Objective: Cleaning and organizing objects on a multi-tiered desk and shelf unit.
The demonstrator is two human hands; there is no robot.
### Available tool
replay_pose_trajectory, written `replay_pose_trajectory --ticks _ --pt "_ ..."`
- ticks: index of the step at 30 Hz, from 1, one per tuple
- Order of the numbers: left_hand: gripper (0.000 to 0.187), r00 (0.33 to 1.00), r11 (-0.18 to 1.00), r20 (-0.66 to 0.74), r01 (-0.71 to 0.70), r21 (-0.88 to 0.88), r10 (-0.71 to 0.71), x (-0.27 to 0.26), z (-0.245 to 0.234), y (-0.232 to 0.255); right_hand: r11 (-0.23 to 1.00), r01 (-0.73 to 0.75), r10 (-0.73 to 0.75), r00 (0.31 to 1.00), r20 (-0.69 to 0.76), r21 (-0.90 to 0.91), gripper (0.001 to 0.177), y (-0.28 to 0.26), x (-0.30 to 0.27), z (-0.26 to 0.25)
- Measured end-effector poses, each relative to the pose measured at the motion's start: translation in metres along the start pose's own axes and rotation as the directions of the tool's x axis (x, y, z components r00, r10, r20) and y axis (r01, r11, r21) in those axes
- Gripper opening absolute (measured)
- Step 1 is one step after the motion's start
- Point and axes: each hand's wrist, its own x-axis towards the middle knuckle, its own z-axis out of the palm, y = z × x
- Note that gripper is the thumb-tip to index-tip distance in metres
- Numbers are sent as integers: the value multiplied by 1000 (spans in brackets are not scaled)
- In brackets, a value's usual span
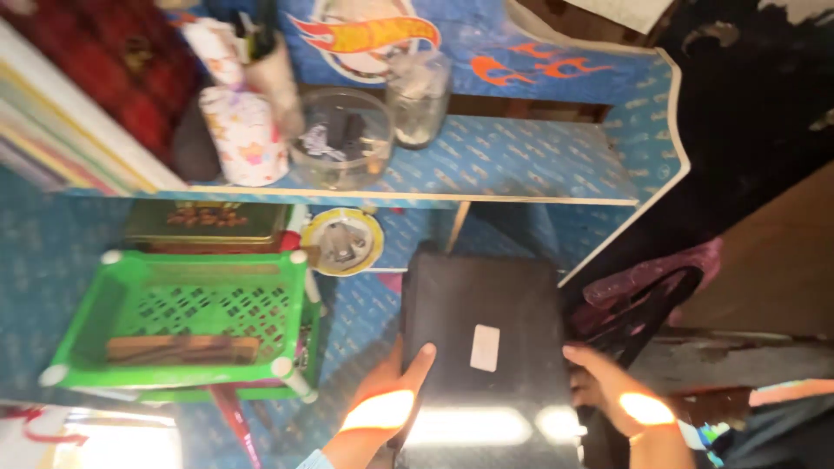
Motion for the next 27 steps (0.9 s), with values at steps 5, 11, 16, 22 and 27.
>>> replay_pose_trajectory --ticks 5,11,16,22,27 --pt "72 979 992 -164 -118 44 123 -50 -73 12 697 709 -693 704 155 -108 50 -87 -148 122" --pt "64 914 954 -282 -301 4 290 -136 -206 27 816 574 -572 781 249 73 57 -125 -156 232" --pt "66 885 916 -340 -379 -132 317 -177 -352 12 802 540 -592 655 470 257 65 -174 -238 364" --pt "72 825 890 -362 -454 33 434 -213 -538 -13 768 587 -601 525 602 256 55 -189 -240 519" --pt "75 866 952 -483 -244 -183 129 -242 -612 -47 810 368 -541 167 825 456 49 -194 -271 644"
